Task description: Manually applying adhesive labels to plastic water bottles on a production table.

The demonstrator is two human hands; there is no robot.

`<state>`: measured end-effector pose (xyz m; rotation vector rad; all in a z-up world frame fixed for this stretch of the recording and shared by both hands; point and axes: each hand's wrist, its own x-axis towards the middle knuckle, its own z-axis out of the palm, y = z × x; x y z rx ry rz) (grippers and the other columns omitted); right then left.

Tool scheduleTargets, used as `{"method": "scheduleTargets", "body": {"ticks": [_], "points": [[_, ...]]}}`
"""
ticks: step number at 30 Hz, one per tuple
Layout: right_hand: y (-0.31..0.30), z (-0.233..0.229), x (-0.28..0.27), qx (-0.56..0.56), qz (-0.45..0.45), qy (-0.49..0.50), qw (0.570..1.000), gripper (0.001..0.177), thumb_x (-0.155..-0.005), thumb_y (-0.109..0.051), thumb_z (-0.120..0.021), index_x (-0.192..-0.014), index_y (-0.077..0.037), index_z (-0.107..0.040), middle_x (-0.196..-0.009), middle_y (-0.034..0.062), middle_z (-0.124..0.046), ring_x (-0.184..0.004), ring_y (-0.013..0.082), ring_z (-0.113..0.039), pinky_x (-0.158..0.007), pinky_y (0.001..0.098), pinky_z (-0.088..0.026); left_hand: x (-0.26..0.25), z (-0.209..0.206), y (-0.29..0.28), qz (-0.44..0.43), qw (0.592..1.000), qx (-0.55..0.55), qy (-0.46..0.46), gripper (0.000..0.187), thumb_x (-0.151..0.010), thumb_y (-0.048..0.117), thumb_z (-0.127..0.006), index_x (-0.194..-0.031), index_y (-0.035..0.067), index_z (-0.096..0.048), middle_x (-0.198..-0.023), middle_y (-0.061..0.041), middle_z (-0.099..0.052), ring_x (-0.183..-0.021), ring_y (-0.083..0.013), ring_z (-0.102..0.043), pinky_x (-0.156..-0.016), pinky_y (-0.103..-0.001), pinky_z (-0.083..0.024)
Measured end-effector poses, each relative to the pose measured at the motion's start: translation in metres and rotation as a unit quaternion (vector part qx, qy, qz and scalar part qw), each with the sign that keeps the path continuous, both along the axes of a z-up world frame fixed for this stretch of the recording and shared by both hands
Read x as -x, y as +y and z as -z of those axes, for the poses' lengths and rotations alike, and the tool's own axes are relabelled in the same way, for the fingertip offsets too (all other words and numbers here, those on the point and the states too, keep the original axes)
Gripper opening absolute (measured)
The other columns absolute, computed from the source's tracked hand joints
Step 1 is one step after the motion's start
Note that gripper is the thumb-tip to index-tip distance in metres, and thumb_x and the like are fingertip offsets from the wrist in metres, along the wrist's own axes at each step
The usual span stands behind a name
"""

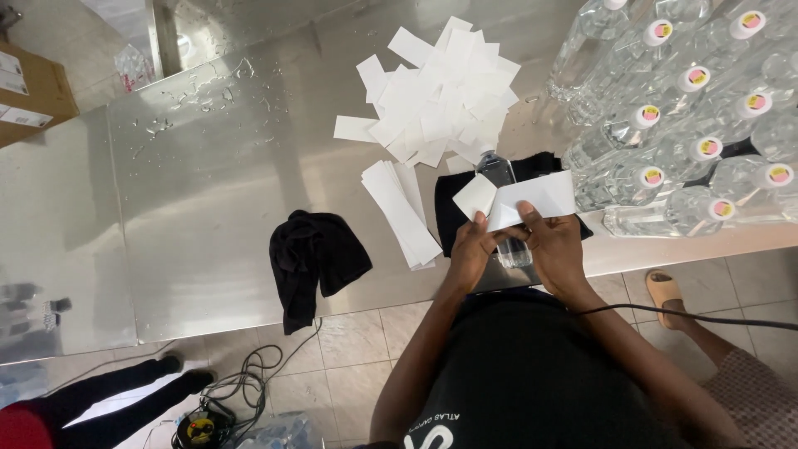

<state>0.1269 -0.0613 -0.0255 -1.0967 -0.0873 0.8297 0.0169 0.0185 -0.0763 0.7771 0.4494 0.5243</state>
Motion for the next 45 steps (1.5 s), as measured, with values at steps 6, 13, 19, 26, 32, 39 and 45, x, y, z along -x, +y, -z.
{"method": "scheduleTargets", "body": {"ticks": [6,13,19,26,32,39,45], "points": [[-0.013,0.007,-0.012,0.011,-0.004,-0.016,1.0,0.03,-0.109,-0.008,-0.069,-0.138,0.0,-0.067,-0.118,0.0123,-0.077,-0.1,0.028,-0.08,-0.088,0.0456,-0.073,-0.007,-0.007,0.028,-0.087,0.993,0.039,0.063,0.049,-0.115,0.046,-0.062,-0.136,0.003,-0.069,-0.109,-0.014,-0.081,-0.108,-0.0248,-0.079,-0.108,-0.046,-0.062],[-0.064,0.011,-0.042,0.144,-0.023,-0.295,0.944,0.038,-0.107,-0.002,-0.075,-0.14,0.012,-0.063,-0.117,0.0226,-0.072,-0.108,0.028,-0.069,-0.086,0.0506,-0.062,-0.042,0.049,0.137,-0.157,0.983,-0.025,0.087,0.064,-0.114,0.051,-0.061,-0.143,-0.006,-0.057,-0.131,-0.028,-0.074,-0.114,-0.0369,-0.078,-0.1,-0.05,-0.065],[-0.041,-0.025,-0.036,0.156,0.011,-0.612,0.775,0.019,-0.106,0.002,-0.077,-0.124,0.009,-0.075,-0.103,0.0248,-0.075,-0.093,0.0418,-0.076,-0.081,0.0448,-0.059,-0.058,-0.035,0.165,-0.13,0.969,-0.127,0.17,0.112,-0.099,0.082,-0.05,-0.167,-0.004,-0.025,-0.162,-0.033,-0.04,-0.147,-0.0489,-0.05,-0.119,-0.057,-0.05],[-0.009,-0.019,-0.027,0.211,-0.022,-0.796,0.567,0.024,-0.092,-0.003,-0.074,-0.116,-0.007,-0.076,-0.104,0.0155,-0.065,-0.103,0.042,-0.069,-0.089,0.0552,-0.055,0.018,-0.025,0.027,-0.004,0.999,-0.028,-0.033,0.061,-0.107,0.032,-0.065,-0.157,-0.001,-0.052,-0.143,-0.029,-0.064,-0.135,-0.0417,-0.065,-0.108,-0.054,-0.059],[0.021,-0.017,0.006,0.294,-0.117,-0.843,0.435,0.021,-0.088,-0.018,-0.082,-0.104,-0.007,-0.076,-0.114,0.0171,-0.059,-0.118,0.0385,-0.057,-0.1,0.0511,-0.045,0.032,-0.041,-0.014,-0.065,0.995,-0.065,-0.041,0.079,-0.103,0.014,-0.075,-0.17,0.008,-0.035,-0.169,-0.015,-0.043,-0.156,-0.0313,-0.043,-0.124,-0.053,-0.043],[0.017,-0.027,0.013,0.315,-0.11,-0.845,0.418,0.03,-0.096,-0.016,-0.077,-0.126,-0.011,-0.073,-0.121,0.0176,-0.059,-0.13,0.0382,-0.051,-0.116,0.053,-0.04,0.023,-0.036,-0.012,-0.08,0.995,0.026,-0.053,0.083,-0.103,0.01,-0.073,-0.174,0.011,-0.028,-0.162,-0.014,-0.047,-0.142,-0.0219,-0.055,-0.12,-0.04,-0.048],[-0.002,-0.029,0.011,0.26,-0.179,-0.799,0.512,0.107,-0.078,0.004,-0.08,-0.174,-0.015,-0.037,-0.18,0.0225,-0.025,-0.158,0.0419,-0.032,-0.128,0.0575,-0.026,0.008,-0.066,-0.01,-0.061,0.992,0.086,-0.063,0.06,-0.113,0.013,-0.063,-0.168,0.008,-0.041,-0.152,-0.01,-0.057,-0.128,-0.0218,-0.063,-0.112,-0.043,-0.05]]}}
